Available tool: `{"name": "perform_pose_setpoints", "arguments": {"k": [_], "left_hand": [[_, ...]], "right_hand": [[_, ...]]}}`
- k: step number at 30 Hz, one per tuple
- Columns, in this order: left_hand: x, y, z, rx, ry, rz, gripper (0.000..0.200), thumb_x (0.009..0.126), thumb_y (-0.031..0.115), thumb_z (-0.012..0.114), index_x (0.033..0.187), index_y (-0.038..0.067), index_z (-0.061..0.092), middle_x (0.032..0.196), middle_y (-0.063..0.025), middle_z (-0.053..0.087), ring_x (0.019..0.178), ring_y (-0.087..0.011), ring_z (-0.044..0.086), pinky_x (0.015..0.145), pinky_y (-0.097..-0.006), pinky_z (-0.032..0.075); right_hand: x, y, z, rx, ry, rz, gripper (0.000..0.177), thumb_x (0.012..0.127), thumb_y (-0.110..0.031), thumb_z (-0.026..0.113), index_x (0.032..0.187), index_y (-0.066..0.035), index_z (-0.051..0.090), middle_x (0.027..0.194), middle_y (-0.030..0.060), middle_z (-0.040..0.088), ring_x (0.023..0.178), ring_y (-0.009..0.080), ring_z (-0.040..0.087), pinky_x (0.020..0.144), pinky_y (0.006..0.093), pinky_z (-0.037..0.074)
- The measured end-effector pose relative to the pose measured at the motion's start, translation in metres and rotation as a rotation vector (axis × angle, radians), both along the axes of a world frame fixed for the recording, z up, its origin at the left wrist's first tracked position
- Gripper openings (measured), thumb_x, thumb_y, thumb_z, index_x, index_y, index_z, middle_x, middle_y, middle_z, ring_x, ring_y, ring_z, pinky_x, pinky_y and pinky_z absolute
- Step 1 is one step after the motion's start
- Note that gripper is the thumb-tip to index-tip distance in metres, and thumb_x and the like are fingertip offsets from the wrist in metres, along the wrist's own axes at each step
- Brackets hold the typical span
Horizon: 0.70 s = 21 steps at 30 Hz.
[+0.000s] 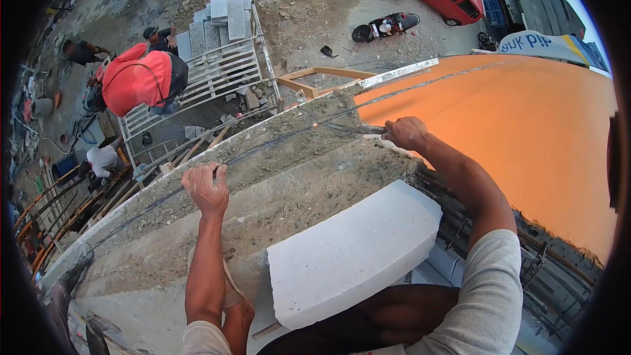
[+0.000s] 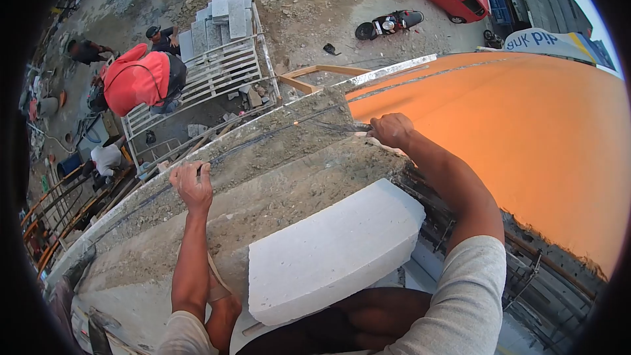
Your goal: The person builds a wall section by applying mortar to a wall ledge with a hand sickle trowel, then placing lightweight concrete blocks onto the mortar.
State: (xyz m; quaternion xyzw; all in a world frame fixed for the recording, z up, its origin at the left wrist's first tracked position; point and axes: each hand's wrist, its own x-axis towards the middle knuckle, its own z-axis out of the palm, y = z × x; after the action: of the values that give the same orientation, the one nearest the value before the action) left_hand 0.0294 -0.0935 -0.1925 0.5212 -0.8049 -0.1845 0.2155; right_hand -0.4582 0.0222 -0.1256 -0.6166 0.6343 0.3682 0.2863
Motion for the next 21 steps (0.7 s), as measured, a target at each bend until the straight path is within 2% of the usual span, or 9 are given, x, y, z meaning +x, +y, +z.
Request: {"name": "perform_pose_setpoints", "arguments": {"k": [4,6,7,8,10,15,18,20,21], "left_hand": [[0.004,0.001,0.002,-0.017,-0.001,-0.02,0.018,0.091,0.028,0.067,0.091,0.01,0.065,0.088,-0.0038,0.065,0.085,-0.0259,0.058,0.097,-0.0456,0.034],[0.006,-0.001,0.006,-0.04,0.002,-0.022,0.018,0.09,0.028,0.068,0.091,0.01,0.065,0.088,-0.0038,0.065,0.085,-0.0259,0.058,0.097,-0.0457,0.034],[0.006,0.0,0.008,-0.026,-0.012,-0.019,0.017,0.09,0.027,0.068,0.091,0.01,0.065,0.088,-0.0037,0.065,0.085,-0.0257,0.058,0.096,-0.0457,0.034],[0.004,-0.001,0.008,-0.014,-0.018,-0.017,0.017,0.09,0.027,0.068,0.091,0.011,0.065,0.087,-0.0036,0.065,0.084,-0.0256,0.058,0.096,-0.0458,0.034],[0.003,-0.005,0.005,-0.017,0.006,-0.018,0.017,0.091,0.027,0.067,0.091,0.011,0.064,0.087,-0.0035,0.065,0.085,-0.0255,0.058,0.096,-0.046,0.034],[0.004,-0.001,0.001,-0.041,0.004,-0.026,0.016,0.092,0.026,0.067,0.09,0.011,0.064,0.085,-0.0034,0.064,0.083,-0.025,0.057,0.097,-0.045,0.033],[0.003,-0.002,0.01,-0.08,-0.009,-0.034,0.015,0.091,0.026,0.067,0.09,0.011,0.064,0.085,-0.0032,0.064,0.082,-0.0245,0.058,0.097,-0.0444,0.033],[0.008,0.0,0.009,-0.064,0.002,-0.031,0.015,0.091,0.026,0.067,0.09,0.011,0.064,0.085,-0.0032,0.064,0.082,-0.0244,0.058,0.097,-0.0444,0.034],[0.005,-0.001,0.008,-0.041,0.005,-0.026,0.015,0.092,0.026,0.067,0.091,0.011,0.064,0.085,-0.0031,0.065,0.082,-0.0243,0.057,0.096,-0.0443,0.034]], "right_hand": [[0.026,0.003,0.0,-0.182,-0.119,-0.119,0.039,0.096,-0.044,0.054,0.101,-0.006,0.062,0.086,0.0164,0.071,0.087,0.0331,0.07,0.077,0.0499,0.052],[0.012,0.026,-0.022,-0.036,-0.049,-0.004,0.036,0.095,-0.042,0.056,0.101,-0.008,0.067,0.09,0.0146,0.072,0.09,0.031,0.07,0.078,0.0467,0.053],[0.0,0.032,-0.039,0.154,0.04,0.098,0.032,0.094,-0.04,0.058,0.099,-0.013,0.073,0.096,0.0115,0.073,0.093,0.0287,0.07,0.079,0.0436,0.054],[-0.001,0.029,-0.036,0.151,0.052,0.091,0.032,0.094,-0.04,0.058,0.099,-0.013,0.073,0.096,0.0115,0.073,0.093,0.0287,0.07,0.079,0.0436,0.054],[-0.009,0.021,-0.033,0.121,0.034,-0.085,0.038,0.091,-0.042,0.063,0.09,-0.004,0.07,0.084,0.0174,0.072,0.089,0.0348,0.07,0.08,0.0465,0.053],[0.019,0.007,-0.007,-0.15,-0.081,-0.128,0.044,0.097,-0.045,0.053,0.096,-0.003,0.065,0.083,0.0229,0.069,0.084,0.039,0.069,0.073,0.0495,0.052],[0.035,0.006,-0.014,-0.199,-0.084,-0.237,0.04,0.096,-0.042,0.055,0.096,-0.005,0.068,0.087,0.019,0.071,0.084,0.0365,0.07,0.074,0.0481,0.053],[0.016,0.035,-0.043,0.095,0.006,-0.059,0.036,0.095,-0.04,0.057,0.095,-0.007,0.073,0.09,0.0129,0.073,0.085,0.0331,0.071,0.076,0.0458,0.055],[0.018,0.036,-0.052,0.064,0.088,-0.101,0.031,0.094,-0.036,0.058,0.093,-0.01,0.076,0.092,0.0077,0.074,0.087,0.0305,0.071,0.077,0.0435,0.055]]}}
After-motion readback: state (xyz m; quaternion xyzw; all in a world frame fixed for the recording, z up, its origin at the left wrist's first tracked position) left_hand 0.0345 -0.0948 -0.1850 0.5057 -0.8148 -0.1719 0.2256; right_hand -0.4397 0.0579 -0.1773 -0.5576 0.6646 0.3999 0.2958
